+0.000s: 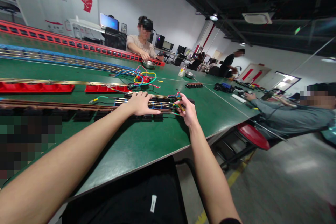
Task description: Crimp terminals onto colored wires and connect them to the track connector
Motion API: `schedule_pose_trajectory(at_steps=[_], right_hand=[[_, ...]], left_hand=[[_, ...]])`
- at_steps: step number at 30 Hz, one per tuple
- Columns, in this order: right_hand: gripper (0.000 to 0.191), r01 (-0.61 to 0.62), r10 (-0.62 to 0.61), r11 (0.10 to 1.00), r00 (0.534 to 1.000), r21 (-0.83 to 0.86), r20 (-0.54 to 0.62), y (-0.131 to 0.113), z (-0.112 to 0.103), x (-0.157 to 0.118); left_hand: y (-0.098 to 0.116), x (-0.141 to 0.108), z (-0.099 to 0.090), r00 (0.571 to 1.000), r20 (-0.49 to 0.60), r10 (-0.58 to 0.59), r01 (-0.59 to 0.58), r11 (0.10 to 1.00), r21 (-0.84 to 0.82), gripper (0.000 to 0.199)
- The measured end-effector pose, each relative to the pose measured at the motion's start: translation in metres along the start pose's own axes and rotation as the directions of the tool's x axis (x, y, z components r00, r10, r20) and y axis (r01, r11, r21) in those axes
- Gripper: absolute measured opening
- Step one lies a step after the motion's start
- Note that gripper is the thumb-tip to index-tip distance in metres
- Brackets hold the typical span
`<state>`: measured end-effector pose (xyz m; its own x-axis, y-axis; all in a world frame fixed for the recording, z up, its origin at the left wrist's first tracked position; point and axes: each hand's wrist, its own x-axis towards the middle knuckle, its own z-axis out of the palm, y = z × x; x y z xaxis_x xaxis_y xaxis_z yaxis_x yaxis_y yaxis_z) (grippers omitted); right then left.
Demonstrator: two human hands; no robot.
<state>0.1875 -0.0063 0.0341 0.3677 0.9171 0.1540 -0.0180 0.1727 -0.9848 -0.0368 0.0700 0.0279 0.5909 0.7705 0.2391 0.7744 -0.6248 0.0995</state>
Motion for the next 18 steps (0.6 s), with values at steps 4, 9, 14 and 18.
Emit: schedule_pose_trajectory(at_steps=[4, 9, 14, 18], right_hand=[[0.070, -0.002, -0.001, 0.999, 0.999, 0.045, 0.054, -0.004, -0.002, -0.004], [0.061, 0.137, -0.131, 0.982, 0.990, -0.128, 0.051, 0.002, 0.001, -0.004], [0.049, 0.280, -0.257, 0.883, 0.960, -0.377, 0.111, 0.012, 0.001, 0.000], [0.043, 0.336, -0.295, 0.831, 0.942, -0.443, 0.159, 0.017, -0.001, -0.001]], left_hand=[[0.001, -0.001, -0.001, 1.000, 0.001, 0.005, -0.005, 1.000, 0.012, 0.108], [0.001, 0.000, -0.002, 1.000, 0.019, -0.007, 0.007, 1.000, 0.010, 0.106], [0.002, -0.001, -0.004, 1.000, 0.029, -0.001, 0.001, 1.000, 0.006, 0.108], [0.002, -0.001, -0.005, 0.999, 0.037, -0.014, 0.014, 1.000, 0.000, 0.110]])
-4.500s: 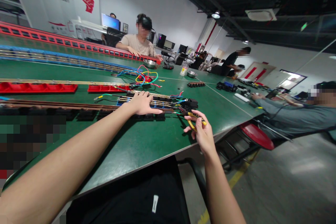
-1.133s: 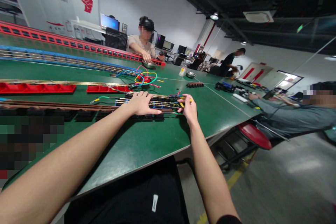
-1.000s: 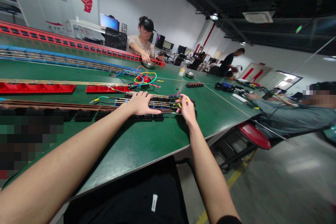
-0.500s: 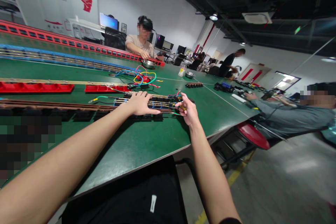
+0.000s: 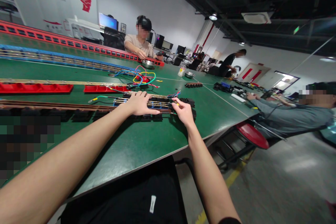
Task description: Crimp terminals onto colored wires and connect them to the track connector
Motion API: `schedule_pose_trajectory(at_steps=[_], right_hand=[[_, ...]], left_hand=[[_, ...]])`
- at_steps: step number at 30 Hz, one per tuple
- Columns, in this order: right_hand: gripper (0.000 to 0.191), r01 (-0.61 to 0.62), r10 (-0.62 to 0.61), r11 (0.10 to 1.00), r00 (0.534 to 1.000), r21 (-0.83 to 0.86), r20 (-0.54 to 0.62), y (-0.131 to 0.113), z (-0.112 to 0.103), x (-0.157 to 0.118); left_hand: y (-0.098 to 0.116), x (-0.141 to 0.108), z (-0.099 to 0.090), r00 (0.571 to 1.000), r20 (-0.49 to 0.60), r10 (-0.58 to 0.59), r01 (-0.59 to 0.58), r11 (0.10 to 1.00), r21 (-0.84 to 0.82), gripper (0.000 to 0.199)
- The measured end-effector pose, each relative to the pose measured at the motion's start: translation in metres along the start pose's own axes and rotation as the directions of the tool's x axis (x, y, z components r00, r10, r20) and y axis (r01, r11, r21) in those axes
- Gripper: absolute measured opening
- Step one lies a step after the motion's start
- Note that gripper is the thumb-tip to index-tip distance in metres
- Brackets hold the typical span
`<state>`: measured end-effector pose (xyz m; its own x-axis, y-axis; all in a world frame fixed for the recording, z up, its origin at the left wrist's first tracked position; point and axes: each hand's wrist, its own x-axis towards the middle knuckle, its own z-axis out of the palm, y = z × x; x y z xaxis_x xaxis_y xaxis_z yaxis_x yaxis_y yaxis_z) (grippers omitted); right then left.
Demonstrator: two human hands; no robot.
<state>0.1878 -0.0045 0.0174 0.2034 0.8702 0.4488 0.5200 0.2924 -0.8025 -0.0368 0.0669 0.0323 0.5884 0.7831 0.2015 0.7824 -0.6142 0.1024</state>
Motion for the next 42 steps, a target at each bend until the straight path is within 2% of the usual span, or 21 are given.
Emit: schedule_pose_trajectory(at_steps=[4, 8, 12, 16, 22, 32, 42], right_hand=[[0.040, 0.110, -0.105, 0.975, 0.994, -0.193, 0.039, -0.002, -0.001, -0.005], [0.038, 0.203, -0.182, 0.899, 0.979, -0.388, 0.091, -0.007, -0.002, -0.009], [0.034, 0.241, -0.202, 0.799, 0.970, -0.551, 0.132, -0.011, -0.002, -0.011], [0.035, 0.241, -0.195, 0.731, 0.970, -0.639, 0.143, -0.012, -0.002, -0.012], [0.036, 0.246, -0.198, 0.703, 0.969, -0.667, 0.149, -0.011, -0.001, -0.012], [0.039, 0.226, -0.202, 0.723, 0.973, -0.652, 0.113, -0.015, 0.002, -0.018], [0.043, 0.156, -0.145, 0.832, 0.987, -0.532, 0.062, -0.014, 0.001, -0.017]], left_hand=[[-0.001, 0.001, 0.001, 1.000, 0.003, 0.003, -0.003, 1.000, 0.005, 0.113], [-0.001, 0.001, 0.001, 1.000, -0.004, 0.012, -0.012, 1.000, 0.013, 0.113], [-0.001, 0.000, 0.001, 1.000, -0.021, 0.012, -0.012, 1.000, 0.018, 0.109], [-0.001, 0.000, 0.002, 1.000, -0.027, 0.008, -0.007, 1.000, 0.024, 0.107], [-0.001, 0.000, 0.002, 1.000, -0.022, 0.009, -0.009, 1.000, 0.002, 0.110], [0.000, 0.000, 0.001, 1.000, -0.024, 0.009, -0.009, 1.000, 0.014, 0.108], [-0.001, 0.001, 0.002, 1.000, -0.009, 0.006, -0.005, 1.000, 0.017, 0.112]])
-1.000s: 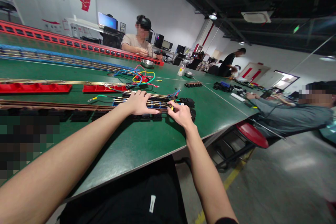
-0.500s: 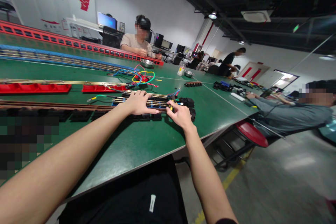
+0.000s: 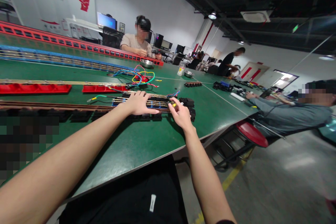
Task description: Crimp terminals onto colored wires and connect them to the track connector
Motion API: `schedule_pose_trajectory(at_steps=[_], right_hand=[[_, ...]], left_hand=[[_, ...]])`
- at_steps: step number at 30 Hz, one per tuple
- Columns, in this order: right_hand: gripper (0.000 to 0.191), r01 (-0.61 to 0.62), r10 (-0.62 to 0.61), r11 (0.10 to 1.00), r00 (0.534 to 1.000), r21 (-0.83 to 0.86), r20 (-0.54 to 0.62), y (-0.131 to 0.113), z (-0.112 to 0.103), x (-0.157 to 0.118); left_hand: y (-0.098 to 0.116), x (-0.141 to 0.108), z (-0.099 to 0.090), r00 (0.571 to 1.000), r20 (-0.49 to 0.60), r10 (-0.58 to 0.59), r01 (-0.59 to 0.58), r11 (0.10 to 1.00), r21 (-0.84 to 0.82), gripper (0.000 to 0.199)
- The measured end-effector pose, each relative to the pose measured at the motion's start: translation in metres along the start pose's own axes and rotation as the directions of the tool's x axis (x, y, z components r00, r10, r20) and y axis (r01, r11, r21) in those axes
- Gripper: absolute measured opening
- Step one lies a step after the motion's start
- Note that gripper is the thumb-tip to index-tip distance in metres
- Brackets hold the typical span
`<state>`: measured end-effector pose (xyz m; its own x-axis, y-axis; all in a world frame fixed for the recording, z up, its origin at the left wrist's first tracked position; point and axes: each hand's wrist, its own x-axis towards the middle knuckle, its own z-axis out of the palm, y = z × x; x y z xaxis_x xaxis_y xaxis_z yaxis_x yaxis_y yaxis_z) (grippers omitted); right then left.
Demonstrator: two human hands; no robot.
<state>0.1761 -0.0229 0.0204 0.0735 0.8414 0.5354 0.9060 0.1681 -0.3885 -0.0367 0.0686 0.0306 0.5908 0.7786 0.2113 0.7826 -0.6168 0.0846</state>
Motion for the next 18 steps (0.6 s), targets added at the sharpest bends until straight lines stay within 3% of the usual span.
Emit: schedule_pose_trajectory(at_steps=[6, 9, 13, 18], right_hand=[[0.043, -0.092, 0.103, 0.981, 0.993, 0.171, -0.056, 0.004, 0.000, 0.000], [0.047, -0.149, 0.188, 0.930, 0.978, 0.336, -0.086, 0.009, 0.004, 0.003], [0.054, -0.203, 0.293, 0.793, 0.954, 0.575, -0.068, 0.014, 0.007, 0.010], [0.052, -0.307, 0.427, 0.540, 0.902, 0.783, 0.059, 0.008, 0.001, 0.014]], left_hand=[[-0.001, 0.001, 0.001, 1.000, -0.005, 0.004, -0.004, 1.000, -0.011, 0.108], [-0.002, 0.001, 0.001, 1.000, -0.006, 0.007, -0.007, 1.000, -0.013, 0.110], [-0.002, 0.001, 0.001, 1.000, -0.011, 0.016, -0.016, 1.000, -0.015, 0.111], [-0.002, 0.001, 0.001, 1.000, -0.009, 0.010, -0.010, 1.000, -0.014, 0.109]])
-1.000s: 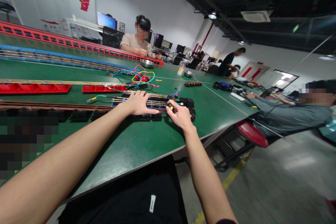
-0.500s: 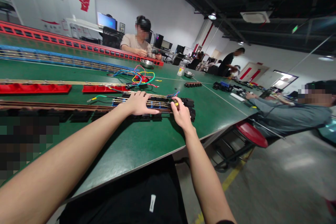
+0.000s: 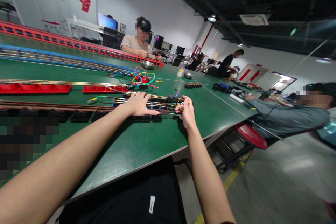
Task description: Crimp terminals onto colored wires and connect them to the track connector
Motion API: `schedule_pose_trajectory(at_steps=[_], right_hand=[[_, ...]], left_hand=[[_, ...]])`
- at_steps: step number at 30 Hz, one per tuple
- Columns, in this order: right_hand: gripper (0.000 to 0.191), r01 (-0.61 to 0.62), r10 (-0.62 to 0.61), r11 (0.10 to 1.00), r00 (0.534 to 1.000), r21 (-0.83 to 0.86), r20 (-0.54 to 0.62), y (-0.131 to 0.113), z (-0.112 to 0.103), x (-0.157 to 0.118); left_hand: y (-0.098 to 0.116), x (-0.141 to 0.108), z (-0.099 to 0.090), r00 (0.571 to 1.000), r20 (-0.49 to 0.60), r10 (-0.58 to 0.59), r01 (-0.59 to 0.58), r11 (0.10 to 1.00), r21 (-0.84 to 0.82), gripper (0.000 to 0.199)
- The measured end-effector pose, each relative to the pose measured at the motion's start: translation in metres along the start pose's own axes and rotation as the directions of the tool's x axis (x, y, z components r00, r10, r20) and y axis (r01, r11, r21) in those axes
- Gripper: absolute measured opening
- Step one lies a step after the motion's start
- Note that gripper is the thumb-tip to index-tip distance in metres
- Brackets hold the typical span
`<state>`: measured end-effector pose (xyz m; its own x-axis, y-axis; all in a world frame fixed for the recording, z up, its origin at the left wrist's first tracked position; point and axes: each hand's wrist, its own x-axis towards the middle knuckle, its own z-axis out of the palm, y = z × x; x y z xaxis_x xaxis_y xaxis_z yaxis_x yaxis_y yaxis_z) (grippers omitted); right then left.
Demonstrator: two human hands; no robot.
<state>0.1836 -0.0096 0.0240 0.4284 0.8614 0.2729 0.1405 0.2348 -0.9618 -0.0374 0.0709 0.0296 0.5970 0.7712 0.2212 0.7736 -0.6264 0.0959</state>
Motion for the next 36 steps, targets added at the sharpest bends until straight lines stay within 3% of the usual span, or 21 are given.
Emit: schedule_pose_trajectory(at_steps=[11, 17, 20, 24, 29, 34, 36], right_hand=[[0.038, -0.220, 0.255, 0.918, 0.965, 0.330, -0.065, -0.011, -0.004, -0.001], [0.035, -0.260, 0.306, 0.882, 0.950, 0.394, -0.057, -0.013, -0.007, -0.001], [0.038, -0.233, 0.258, 0.916, 0.965, 0.326, -0.038, -0.010, -0.005, -0.003], [0.050, -0.103, 0.101, 0.988, 0.995, 0.118, 0.020, -0.005, -0.001, -0.007], [0.063, 0.034, -0.030, 0.995, 0.999, -0.091, 0.045, 0.000, -0.006, -0.013], [0.062, 0.147, -0.154, 0.981, 0.987, -0.127, -0.049, -0.003, -0.023, -0.036], [0.061, 0.147, -0.152, 0.986, 0.986, -0.083, -0.061, -0.008, -0.032, -0.051]], left_hand=[[0.000, 0.000, 0.000, 1.000, -0.003, 0.004, -0.004, 1.000, 0.000, 0.111], [0.000, 0.000, 0.000, 1.000, -0.011, 0.009, -0.009, 1.000, 0.005, 0.111], [0.000, 0.000, 0.000, 1.000, -0.007, 0.010, -0.010, 1.000, -0.001, 0.111], [0.001, 0.000, 0.000, 1.000, -0.009, 0.011, -0.011, 1.000, 0.014, 0.110], [0.000, 0.000, 0.001, 1.000, -0.007, 0.005, -0.005, 1.000, 0.004, 0.110], [0.000, -0.001, 0.001, 1.000, -0.004, 0.004, -0.004, 1.000, 0.000, 0.111], [0.000, -0.001, 0.000, 1.000, -0.001, 0.006, -0.006, 1.000, 0.002, 0.112]])
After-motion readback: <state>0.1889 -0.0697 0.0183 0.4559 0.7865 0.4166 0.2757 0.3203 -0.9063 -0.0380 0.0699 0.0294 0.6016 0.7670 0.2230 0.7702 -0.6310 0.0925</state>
